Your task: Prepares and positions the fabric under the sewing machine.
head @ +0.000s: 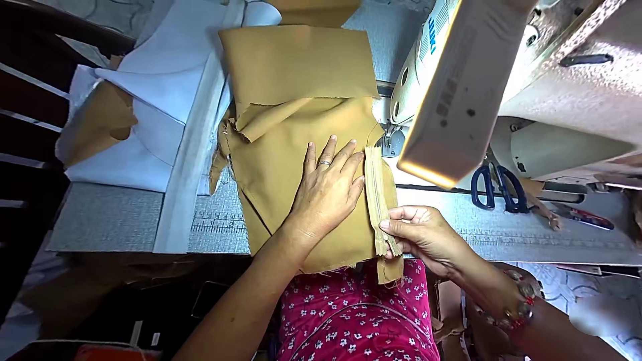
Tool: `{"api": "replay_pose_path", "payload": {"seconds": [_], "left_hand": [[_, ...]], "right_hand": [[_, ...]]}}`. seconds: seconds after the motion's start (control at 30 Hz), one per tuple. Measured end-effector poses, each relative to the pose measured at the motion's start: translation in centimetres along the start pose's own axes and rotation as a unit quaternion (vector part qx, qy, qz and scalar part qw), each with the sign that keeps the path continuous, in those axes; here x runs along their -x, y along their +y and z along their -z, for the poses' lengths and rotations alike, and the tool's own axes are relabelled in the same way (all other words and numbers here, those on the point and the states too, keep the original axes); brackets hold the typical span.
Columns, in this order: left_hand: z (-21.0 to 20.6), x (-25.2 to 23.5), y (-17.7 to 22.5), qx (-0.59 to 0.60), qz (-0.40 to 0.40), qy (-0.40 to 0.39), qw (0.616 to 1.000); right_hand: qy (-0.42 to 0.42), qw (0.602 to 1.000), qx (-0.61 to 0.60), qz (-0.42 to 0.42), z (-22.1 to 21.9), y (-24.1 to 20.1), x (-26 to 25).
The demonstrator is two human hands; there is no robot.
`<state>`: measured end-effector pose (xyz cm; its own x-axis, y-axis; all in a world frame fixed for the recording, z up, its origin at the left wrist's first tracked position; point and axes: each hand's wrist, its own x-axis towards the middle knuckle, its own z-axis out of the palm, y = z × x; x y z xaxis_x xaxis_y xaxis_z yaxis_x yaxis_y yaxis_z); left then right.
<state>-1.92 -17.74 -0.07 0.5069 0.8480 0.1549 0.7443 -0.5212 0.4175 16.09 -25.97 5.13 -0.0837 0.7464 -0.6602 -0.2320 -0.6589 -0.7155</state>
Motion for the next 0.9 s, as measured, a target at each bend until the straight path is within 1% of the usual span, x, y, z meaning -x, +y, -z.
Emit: {"api": "replay_pose_path", "payload": {"seconds": [0.07,0.17,0.3,0.37,0.4,0.47,0.53,0.6,0.73,0.9], "left_hand": [[0.0,0.0,0.0,0.011,0.001,0.011,1.000],[-0.1,0.1,-0.1,0.021,-0.021,0.039,0.999],[-0.4,0.2,-0.4,0.008,-0.068,0.038,0.997],[-0.5,0.2,-0.5,-0.002,-0.072,0.027,0.997],[-0.5,0.2,-0.5,-0.005,-0.071,0.025,0.997],[-0.5,0.3,-0.5,-0.007,-0.066,0.020,0.998],[-0.3,0.2,-0.5,-0.004,-0.066,0.020,0.998],[0.0,0.2,-0.3,0.011,-0.070,0.018,0.997],[0.0,0.2,-0.5,0.020,-0.066,0.009,0.998],[0.2,0.0,-0.4,0.020,-0.058,-0.002,0.998]], "right_hand": [[0.002,1.000,-0.001,-0.008,0.1,-0.1,-0.1],[0.009,1.000,-0.003,-0.018,0.1,-0.3,0.0],[0.011,1.000,-0.008,-0.023,0.2,-0.4,0.0],[0.018,1.000,0.004,-0.018,0.3,-0.4,0.1],[0.022,0.999,0.024,-0.007,0.4,-0.2,0.3],[0.031,0.994,0.100,0.033,0.7,0.3,0.8],[0.047,0.978,0.181,0.093,1.2,1.2,1.3],[0.067,0.958,0.232,0.154,1.4,2.4,1.8],[0.070,0.946,0.225,0.224,2.0,4.4,2.1],[0.060,0.944,0.220,0.237,2.2,4.4,2.1]]}}
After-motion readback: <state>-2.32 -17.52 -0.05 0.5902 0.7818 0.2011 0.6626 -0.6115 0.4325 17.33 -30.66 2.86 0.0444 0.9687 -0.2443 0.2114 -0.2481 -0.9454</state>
